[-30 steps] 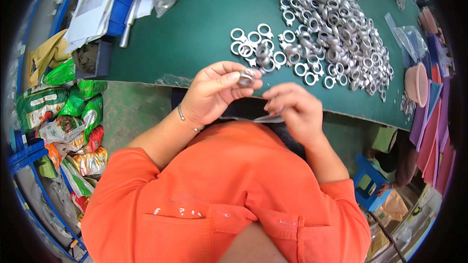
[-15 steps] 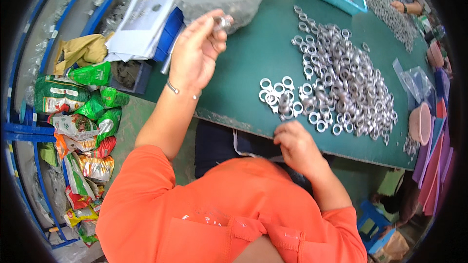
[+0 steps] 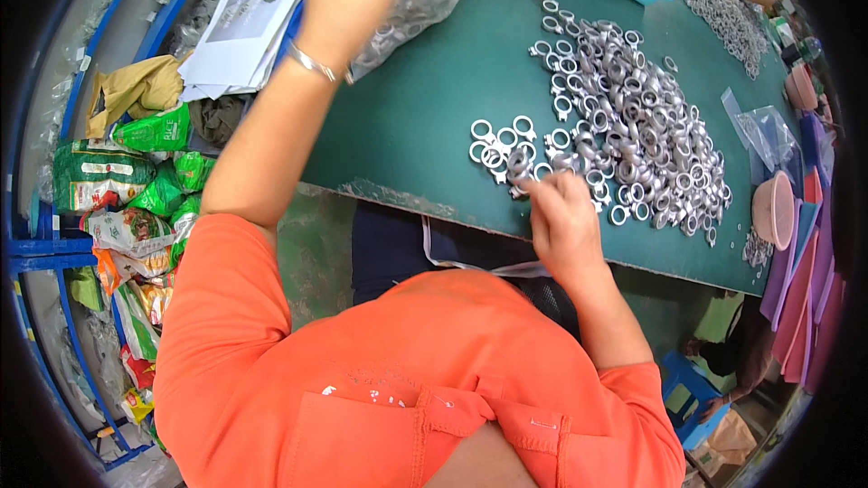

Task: The person picks up metal ring-like parts from a pile on a green table, fits them together by hand to check their alignment, and places them into a clear plastic bag.

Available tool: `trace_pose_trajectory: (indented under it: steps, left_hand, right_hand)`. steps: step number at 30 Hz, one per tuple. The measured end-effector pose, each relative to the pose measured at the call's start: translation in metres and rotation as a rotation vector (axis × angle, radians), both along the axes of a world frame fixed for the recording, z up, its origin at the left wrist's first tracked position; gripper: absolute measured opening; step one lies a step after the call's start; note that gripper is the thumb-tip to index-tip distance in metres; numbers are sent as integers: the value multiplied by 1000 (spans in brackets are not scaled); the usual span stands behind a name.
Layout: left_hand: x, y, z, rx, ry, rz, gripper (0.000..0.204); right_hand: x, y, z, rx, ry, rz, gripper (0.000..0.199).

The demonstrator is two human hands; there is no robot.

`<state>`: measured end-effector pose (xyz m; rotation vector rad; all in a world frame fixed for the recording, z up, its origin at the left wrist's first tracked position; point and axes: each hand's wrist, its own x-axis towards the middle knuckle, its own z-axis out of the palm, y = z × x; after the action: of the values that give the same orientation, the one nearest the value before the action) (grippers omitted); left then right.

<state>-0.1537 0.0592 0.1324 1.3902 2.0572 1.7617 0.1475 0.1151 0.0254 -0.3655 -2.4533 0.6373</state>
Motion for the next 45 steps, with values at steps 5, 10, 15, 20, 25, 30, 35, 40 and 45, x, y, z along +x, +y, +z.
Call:
trace_pose_trajectory:
  steps: [5,10,15,20,25,30,35,40,45]
  left_hand:
    - [83,-23,-80,-397,491,-458,21]
    - [109,-40,-117,-386,392,-347,20]
    - [119,-52,-132,-173,-301,-450,16]
    - [137,-64,-135,-6,-1066,-605,34]
    - [145,-73,-136,42,-1433,-743,30]
    - [146,-72,-122,-5,-1465,-734,26]
    - [144,-86,-105,-302,-854,-841,25]
    - [145,-94,-108,-474,-100,-686,17]
    - [141,-65,-118,-297,229,-312,19]
  right_hand:
    - [-30,8,-6,22,1,-13,21]
    - [-19,13,-12,-11,3,-46,26]
    - [-4,11,-18,-168,118,-78,24]
    - [6,-4,-18,-1185,454,88,22]
    - [15,3,-18,-1656,388,179,19]
    - [15,-5,-13,-1584,468,222,15]
    - [27,-21,-5,-941,201,217,23]
    - [33,-28,-10,-429,-17,223,26]
    - [14,-8,-11,-161,12,13,23]
